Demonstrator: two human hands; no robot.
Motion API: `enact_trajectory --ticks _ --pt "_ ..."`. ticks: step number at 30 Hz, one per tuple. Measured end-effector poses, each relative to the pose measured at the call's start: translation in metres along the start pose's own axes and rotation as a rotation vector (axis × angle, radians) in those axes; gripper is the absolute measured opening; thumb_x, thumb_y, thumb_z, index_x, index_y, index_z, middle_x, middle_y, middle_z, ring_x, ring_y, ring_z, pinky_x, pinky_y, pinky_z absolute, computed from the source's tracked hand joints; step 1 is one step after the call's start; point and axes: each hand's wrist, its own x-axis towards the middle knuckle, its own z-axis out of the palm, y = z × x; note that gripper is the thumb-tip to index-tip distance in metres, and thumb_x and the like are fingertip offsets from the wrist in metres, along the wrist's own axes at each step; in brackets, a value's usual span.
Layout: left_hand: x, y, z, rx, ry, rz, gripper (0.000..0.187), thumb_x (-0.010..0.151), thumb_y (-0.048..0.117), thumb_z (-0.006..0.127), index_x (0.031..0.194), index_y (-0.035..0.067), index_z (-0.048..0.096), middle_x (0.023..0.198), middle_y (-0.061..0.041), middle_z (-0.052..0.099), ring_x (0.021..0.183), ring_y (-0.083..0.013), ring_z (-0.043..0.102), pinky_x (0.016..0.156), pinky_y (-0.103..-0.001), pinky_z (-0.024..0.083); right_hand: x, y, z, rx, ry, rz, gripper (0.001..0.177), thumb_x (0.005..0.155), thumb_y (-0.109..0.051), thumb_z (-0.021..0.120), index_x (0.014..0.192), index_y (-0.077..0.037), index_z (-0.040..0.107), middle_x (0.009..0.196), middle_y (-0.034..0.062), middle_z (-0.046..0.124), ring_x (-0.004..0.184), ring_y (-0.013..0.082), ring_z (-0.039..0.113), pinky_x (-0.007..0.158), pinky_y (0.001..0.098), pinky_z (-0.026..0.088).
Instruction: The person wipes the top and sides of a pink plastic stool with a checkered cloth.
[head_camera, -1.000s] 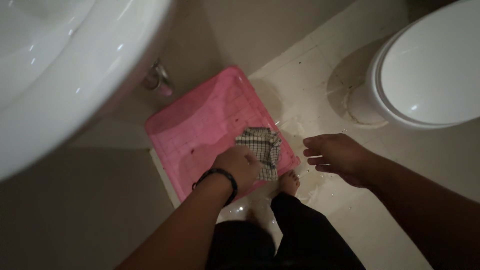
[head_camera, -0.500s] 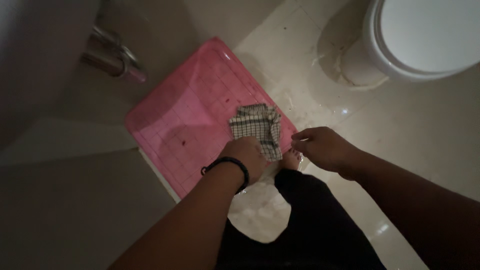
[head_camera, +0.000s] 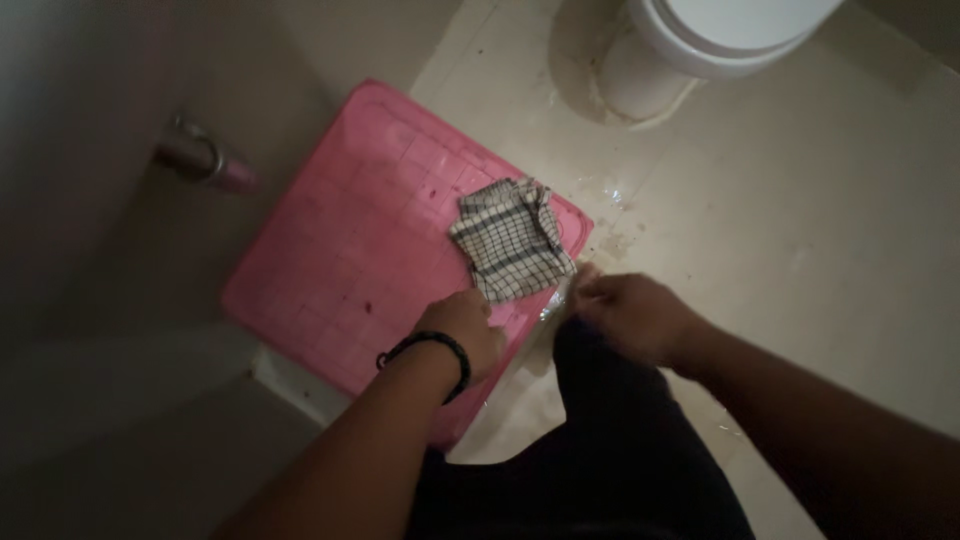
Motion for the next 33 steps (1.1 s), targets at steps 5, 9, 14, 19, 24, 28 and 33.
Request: enact_trajectory --ticks 5,9,14,19,24,28,33 --pt "0.025 0.017 -0.009 0.018 -0.010 -0.011 0.046 0.095 0.035 0.064 0.134 0.012 0.060 0.140 -0.020 0.059 0.130 -0.0364 0.058 0.109 -0.045 0.048 0.005 0.005 0.043 -0.134 0.118 -0.214 0.050 0.088 -0.029 0.065 0.132 -0.007 0.062 0.124 0.0185 0.070 0.119 0.0360 0.065 0.106 0.0417 0.050" --pt "0.057 0.034 -0.004 0.152 -0.009 0.088 0.049 0.090 0.028 0.069 0.135 0.014 0.058 0.141 -0.016 0.060 0.131 -0.0328 0.058 0.109 -0.045 0.049 0.021 0.001 0.074 -0.433 0.132 -0.378 0.052 0.090 -0.031 0.068 0.136 -0.008 0.060 0.128 0.0137 0.066 0.120 0.0358 0.061 0.115 0.0625 0.025" --pt "0.083 0.051 0.003 0.106 0.112 0.059 0.046 0.096 0.028 0.061 0.141 0.025 0.053 0.146 -0.016 0.048 0.133 -0.0375 0.053 0.107 -0.051 0.048 0.034 -0.003 0.098 -0.450 0.265 -0.756 0.046 0.080 -0.027 0.070 0.121 -0.007 0.068 0.123 0.0135 0.065 0.121 0.0334 0.053 0.098 0.0467 0.039" --pt "0.099 0.055 0.023 0.270 0.227 0.149 0.050 0.094 0.048 0.063 0.137 0.024 0.055 0.148 -0.013 0.039 0.134 -0.0355 0.048 0.108 -0.052 0.044 0.052 0.002 0.115 -0.781 -0.005 -0.611 0.026 0.093 -0.025 0.063 0.113 -0.010 0.071 0.128 0.0086 0.062 0.130 0.0291 0.051 0.111 0.0464 0.036" --pt "0.118 0.028 0.028 0.308 0.271 0.313 0.058 0.099 0.050 0.056 0.147 0.019 0.048 0.146 -0.014 0.047 0.134 -0.0355 0.051 0.112 -0.052 0.041 0.075 0.034 0.143 -0.595 0.236 -0.851 0.054 0.084 -0.037 0.065 0.127 -0.005 0.066 0.143 0.0185 0.056 0.137 0.0353 0.047 0.111 0.0472 0.035" --pt "0.151 -0.008 -0.020 0.677 0.489 0.325 0.056 0.108 0.028 0.046 0.164 0.034 0.039 0.162 -0.019 0.035 0.140 -0.0413 0.043 0.115 -0.058 0.039 0.085 0.031 0.138 -0.680 0.165 -0.851 0.054 0.084 -0.040 0.066 0.126 -0.008 0.064 0.157 0.0229 0.045 0.140 0.0367 0.043 0.109 0.0481 0.037" --pt "0.179 -0.027 -0.069 0.417 0.448 -0.061 0.081 0.094 0.046 0.059 0.166 0.040 0.022 0.174 -0.009 0.009 0.153 -0.0460 0.014 0.117 -0.060 0.028 0.080 -0.012 0.093 -0.410 -0.223 -0.386 0.038 0.103 -0.034 0.052 0.129 -0.007 0.061 0.145 0.0157 0.059 0.128 0.0284 0.063 0.108 0.0436 0.050"
